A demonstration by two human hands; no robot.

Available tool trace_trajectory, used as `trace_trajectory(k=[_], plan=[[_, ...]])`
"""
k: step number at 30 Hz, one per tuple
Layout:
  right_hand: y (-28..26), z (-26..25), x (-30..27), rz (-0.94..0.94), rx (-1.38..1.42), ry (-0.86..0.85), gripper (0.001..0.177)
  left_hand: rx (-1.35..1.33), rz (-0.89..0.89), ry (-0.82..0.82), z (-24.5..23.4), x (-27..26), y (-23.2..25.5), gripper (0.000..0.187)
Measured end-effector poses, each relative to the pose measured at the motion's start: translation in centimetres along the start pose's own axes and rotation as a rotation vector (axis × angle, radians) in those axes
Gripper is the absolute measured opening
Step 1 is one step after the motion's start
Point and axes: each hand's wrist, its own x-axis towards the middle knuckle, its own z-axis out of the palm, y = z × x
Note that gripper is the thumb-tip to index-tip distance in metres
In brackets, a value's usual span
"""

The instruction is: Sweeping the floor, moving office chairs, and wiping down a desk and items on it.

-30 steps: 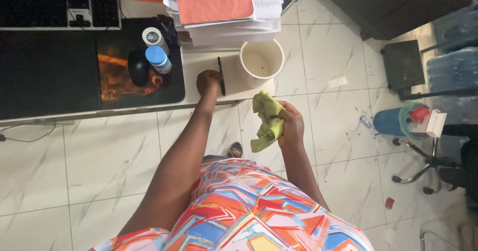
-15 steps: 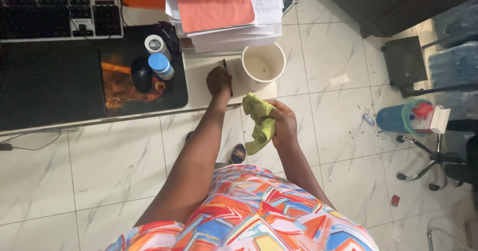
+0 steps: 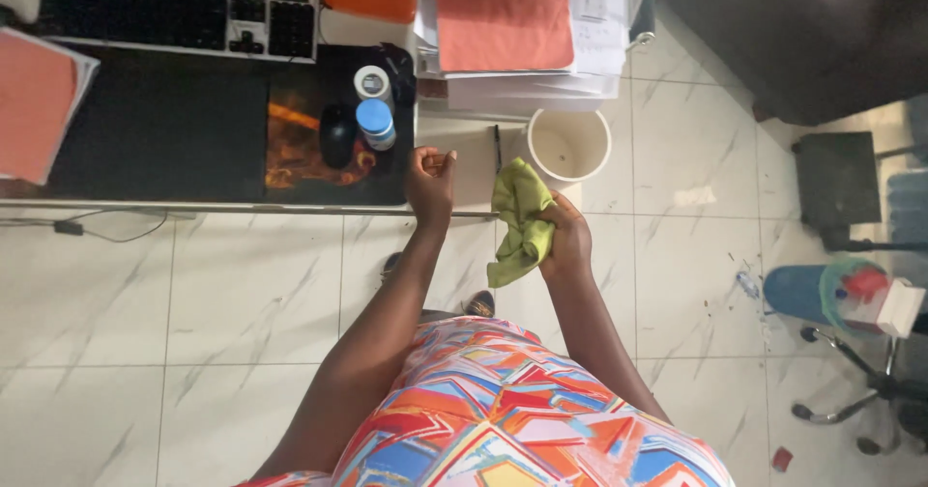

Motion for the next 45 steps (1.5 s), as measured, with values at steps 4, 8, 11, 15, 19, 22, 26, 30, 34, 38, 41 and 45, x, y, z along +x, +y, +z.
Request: trace_trajectory(k=[4, 8, 11, 15, 19, 22, 26, 30, 34, 38, 41, 45], plan=[[0.2, 3.8, 2.0, 0.093, 0.126, -0.086, 0.04, 0.027, 0.122, 0.162, -3.1, 1.5, 1.7, 0.037], [0.8, 6.3, 3.1, 0.118, 0.128, -0.094, 0.043, 0.233, 0.017, 0.333, -5.6, 3.4, 4.1, 0.055], [1.6, 5.7, 3.7, 0.121, 0.083, -0.11, 0.044, 0.365, 0.303, 0.441, -6.1, 4.6, 4.2, 0.075], [1.7, 5.6, 3.5, 0.117, 0.089, -0.117, 0.043, 0.396, 0.262, 0.361, -5.7, 6.6, 3.6, 0.085], [1.6, 5.2, 3.6, 0.119, 0.096, -0.06, 0.043, 0.456, 0.258, 0.329, -5.2, 7.9, 1.2, 0.079], [1.4, 5.3, 3.4, 0.101, 0.111, -0.066, 0.044, 0.417, 0.304, 0.313, -5.4, 8.1, 0.4, 0.075], [1.0, 5.5, 2.7, 0.078, 0.14, -0.032, 0.048, 0.367, 0.276, 0.285, -6.2, 7.1, 1.8, 0.07], [0.3, 3.7, 3.0, -0.002, 0.155, -0.024, 0.052, 0.314, 0.386, 0.217, -5.0, 4.1, 3.1, 0.066], [-0.7, 2.5, 1.5, -0.048, 0.192, 0.044, 0.05, 0.323, 0.426, 0.008, -0.3, 2.8, 1.7, 0.065], [-1.8, 2.0, -0.5, -0.092, 0.172, 0.105, 0.05, 0.361, 0.505, -0.064, 3.9, 2.6, 0.8, 0.068], [-1.8, 1.1, -1.2, -0.11, 0.197, 0.133, 0.051, 0.341, 0.451, -0.148, 5.2, 2.6, 2.7, 0.074], [-2.2, 0.6, -1.7, -0.108, 0.224, 0.146, 0.049, 0.365, 0.491, -0.133, 8.0, 3.7, 0.4, 0.084]])
